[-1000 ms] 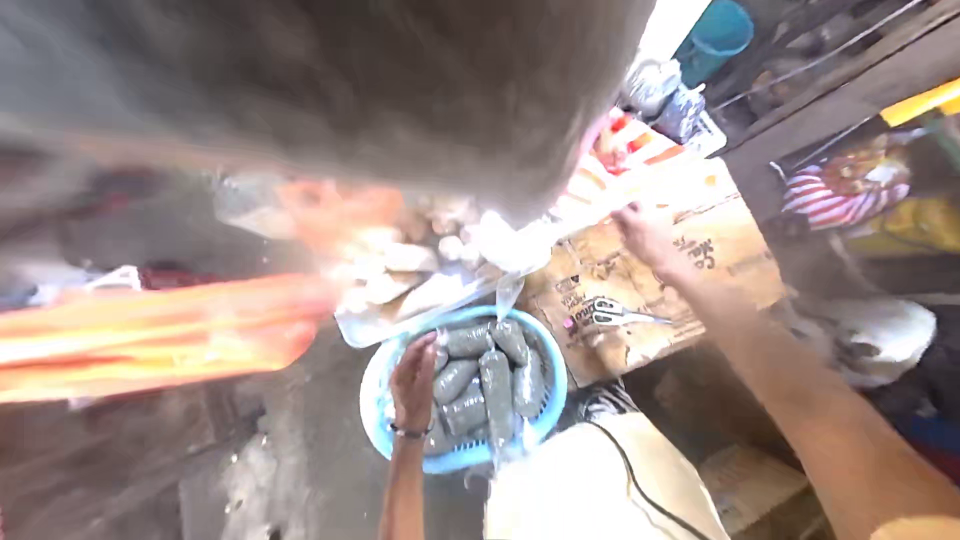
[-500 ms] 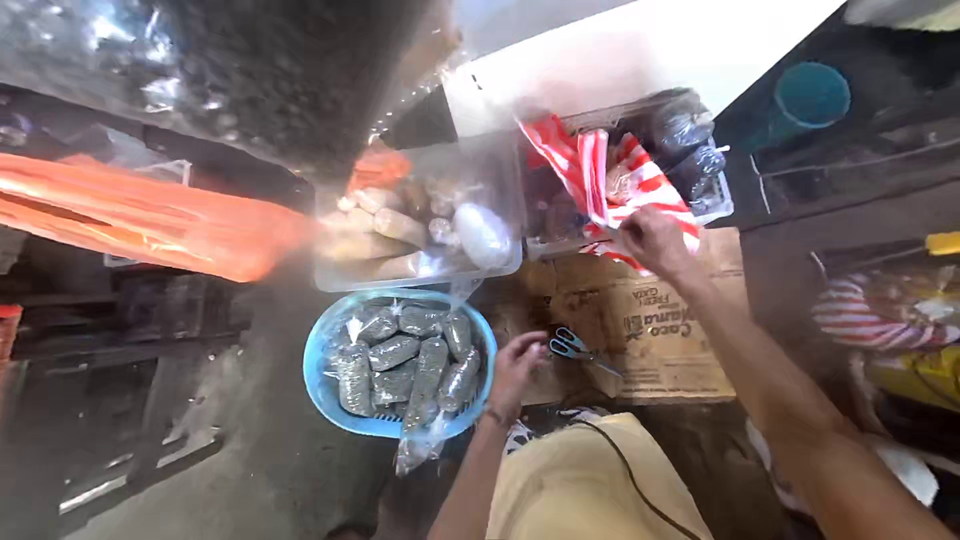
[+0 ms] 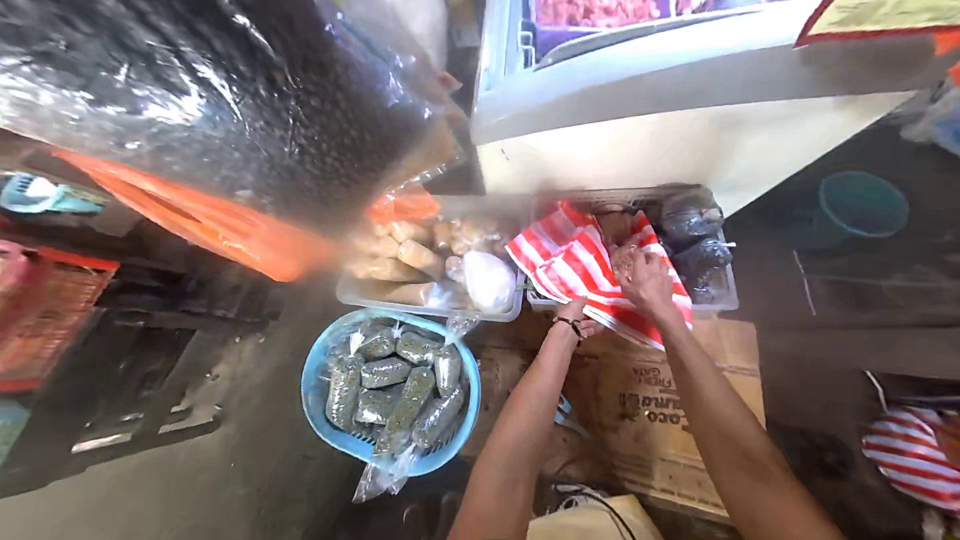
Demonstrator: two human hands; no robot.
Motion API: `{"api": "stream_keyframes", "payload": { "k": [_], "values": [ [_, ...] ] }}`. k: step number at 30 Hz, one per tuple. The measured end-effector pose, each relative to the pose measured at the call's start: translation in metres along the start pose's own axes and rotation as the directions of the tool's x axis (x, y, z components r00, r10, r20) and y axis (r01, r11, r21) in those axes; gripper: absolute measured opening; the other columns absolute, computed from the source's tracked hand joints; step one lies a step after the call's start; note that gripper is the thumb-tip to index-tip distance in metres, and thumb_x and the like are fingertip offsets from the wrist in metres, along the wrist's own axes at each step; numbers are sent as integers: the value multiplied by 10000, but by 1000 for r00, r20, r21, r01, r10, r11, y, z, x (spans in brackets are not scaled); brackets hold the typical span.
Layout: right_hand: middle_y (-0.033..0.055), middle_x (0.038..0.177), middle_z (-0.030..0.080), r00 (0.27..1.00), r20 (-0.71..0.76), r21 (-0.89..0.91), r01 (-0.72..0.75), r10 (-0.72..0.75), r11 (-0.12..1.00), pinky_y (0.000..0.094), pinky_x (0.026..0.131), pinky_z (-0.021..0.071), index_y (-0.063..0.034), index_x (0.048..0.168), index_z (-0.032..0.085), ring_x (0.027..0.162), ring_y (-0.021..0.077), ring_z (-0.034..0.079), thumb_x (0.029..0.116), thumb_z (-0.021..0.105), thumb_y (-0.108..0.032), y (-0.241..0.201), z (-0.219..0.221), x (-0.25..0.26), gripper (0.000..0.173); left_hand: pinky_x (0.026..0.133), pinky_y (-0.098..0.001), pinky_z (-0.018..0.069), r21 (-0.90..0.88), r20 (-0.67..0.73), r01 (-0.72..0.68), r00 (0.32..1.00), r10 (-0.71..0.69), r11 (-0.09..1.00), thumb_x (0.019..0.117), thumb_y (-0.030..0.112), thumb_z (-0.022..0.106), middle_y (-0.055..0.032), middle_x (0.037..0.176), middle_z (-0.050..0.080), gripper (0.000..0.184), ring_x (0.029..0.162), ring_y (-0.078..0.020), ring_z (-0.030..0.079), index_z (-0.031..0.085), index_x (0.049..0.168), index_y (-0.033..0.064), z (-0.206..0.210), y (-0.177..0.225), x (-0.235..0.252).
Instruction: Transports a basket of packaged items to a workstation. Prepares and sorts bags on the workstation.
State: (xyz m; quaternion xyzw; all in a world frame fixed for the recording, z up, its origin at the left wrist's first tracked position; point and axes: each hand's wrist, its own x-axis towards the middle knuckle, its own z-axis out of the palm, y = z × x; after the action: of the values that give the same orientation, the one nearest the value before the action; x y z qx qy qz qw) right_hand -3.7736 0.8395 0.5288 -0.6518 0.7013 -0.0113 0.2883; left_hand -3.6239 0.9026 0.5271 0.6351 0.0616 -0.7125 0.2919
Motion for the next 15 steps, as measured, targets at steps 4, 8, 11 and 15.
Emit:
{"api": "stream_keyframes", "payload": {
  "k": [4, 8, 11, 15],
  "values": [
    [289, 1392, 576, 933, 354, -140, 119, -62, 983, 707, 1032, 416, -32, 1473, 507, 1304, 496, 533, 899, 747, -524, -1, -25, -21, 793, 897, -497, 518, 159, 98, 28, 994, -44, 987, 1090, 432, 422, -265, 1340, 578, 564, 1084, -348, 629, 429, 1477, 22, 8, 10, -4],
    [265, 1263, 653, 963, 160, -193, 246, -216, 950, 708, 928, 478, -32, 1199, 705, 1219, 500, 586, 961, 676, -199, 20, -5, -60, 292, 787, -383, 580, 179, 78, -199, 979, 187, 964, 1042, 192, 577, -212, 1120, 640, 385, 892, -251, 666, 521, 1339, -47, 24, 4, 12],
    [257, 1095, 715, 931, -23, -50, 364, -365, 930, 653, 932, 516, 16, 1083, 735, 1055, 439, 684, 1000, 591, -115, 32, -9, -64, 211, 808, -461, 576, 350, 84, -362, 931, 356, 864, 969, 248, 696, -237, 1089, 669, 421, 883, -295, 673, 610, 1246, -56, 32, 12, 15],
    [251, 1018, 724, 870, 145, 166, 448, -471, 878, 599, 861, 555, 70, 1128, 699, 920, 382, 716, 969, 601, -60, 6, -12, -99, 228, 799, -391, 539, 545, 128, -257, 966, 224, 798, 998, 267, 642, -162, 1056, 665, 405, 874, -213, 640, 601, 1234, -59, 31, 23, -37]
  ]
}}
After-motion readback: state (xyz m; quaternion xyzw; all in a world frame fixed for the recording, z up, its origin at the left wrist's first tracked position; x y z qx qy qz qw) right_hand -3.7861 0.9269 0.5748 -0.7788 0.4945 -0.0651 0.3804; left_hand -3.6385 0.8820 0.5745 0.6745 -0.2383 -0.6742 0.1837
